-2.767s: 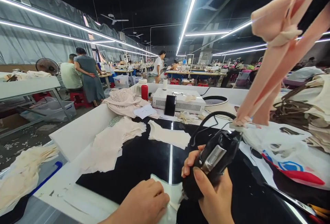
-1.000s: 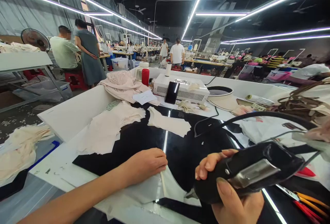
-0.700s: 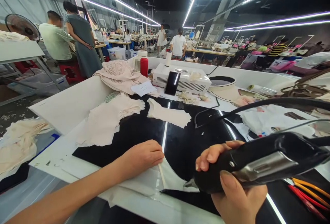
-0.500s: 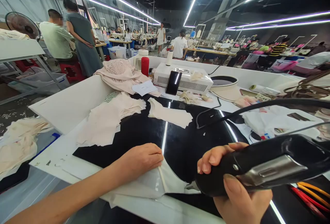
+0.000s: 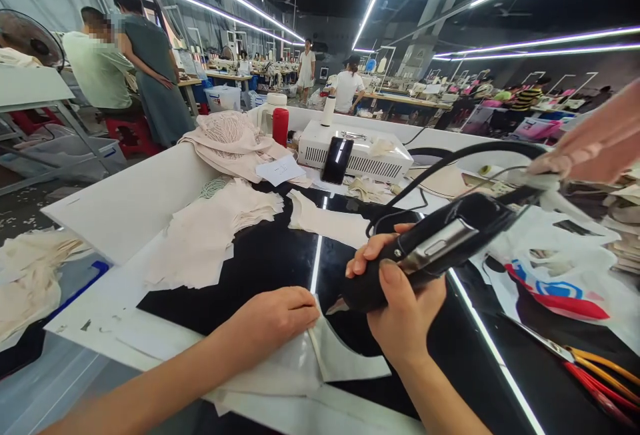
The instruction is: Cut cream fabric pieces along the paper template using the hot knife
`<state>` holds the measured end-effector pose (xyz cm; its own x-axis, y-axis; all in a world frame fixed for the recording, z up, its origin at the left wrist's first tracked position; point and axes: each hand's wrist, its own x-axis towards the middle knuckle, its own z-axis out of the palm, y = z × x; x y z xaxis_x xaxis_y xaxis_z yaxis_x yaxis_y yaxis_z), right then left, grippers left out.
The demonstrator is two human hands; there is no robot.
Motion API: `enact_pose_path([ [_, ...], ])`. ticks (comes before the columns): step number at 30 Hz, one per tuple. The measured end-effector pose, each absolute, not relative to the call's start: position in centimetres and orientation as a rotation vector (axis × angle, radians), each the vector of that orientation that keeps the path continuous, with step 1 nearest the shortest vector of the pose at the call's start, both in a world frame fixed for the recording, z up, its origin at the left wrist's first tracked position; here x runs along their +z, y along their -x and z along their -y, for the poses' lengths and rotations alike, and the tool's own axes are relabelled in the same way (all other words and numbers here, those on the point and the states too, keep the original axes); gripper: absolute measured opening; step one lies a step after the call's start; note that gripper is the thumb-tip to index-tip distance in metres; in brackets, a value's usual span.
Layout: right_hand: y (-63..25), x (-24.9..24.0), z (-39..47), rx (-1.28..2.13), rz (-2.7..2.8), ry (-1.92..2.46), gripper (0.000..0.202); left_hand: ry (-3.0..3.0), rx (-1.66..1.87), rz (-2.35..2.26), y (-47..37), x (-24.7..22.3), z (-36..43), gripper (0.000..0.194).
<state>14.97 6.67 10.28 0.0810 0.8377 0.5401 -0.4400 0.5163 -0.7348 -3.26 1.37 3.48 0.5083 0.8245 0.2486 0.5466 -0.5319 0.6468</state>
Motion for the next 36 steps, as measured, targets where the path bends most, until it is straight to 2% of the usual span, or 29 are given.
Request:
enact_pose_path([
  [11, -13.9, 9.8, -7.4, 0.994, 1.137, 0.447, 0.033, -2.629, 0.789, -1.090, 3.4, 2.5, -1.7, 0.022],
  [17, -14.0, 9.6, -7.0, 1.006, 1.135, 0.445, 0.035, -2.641, 0.675, -1.123, 3.5, 3.2, -1.5, 0.016],
  [36, -15.0, 10.0, -6.0, 1.003, 1.128, 0.451, 0.034, -2.730, 0.563, -1.191, 4.0, 3.9, -1.2, 0.018],
])
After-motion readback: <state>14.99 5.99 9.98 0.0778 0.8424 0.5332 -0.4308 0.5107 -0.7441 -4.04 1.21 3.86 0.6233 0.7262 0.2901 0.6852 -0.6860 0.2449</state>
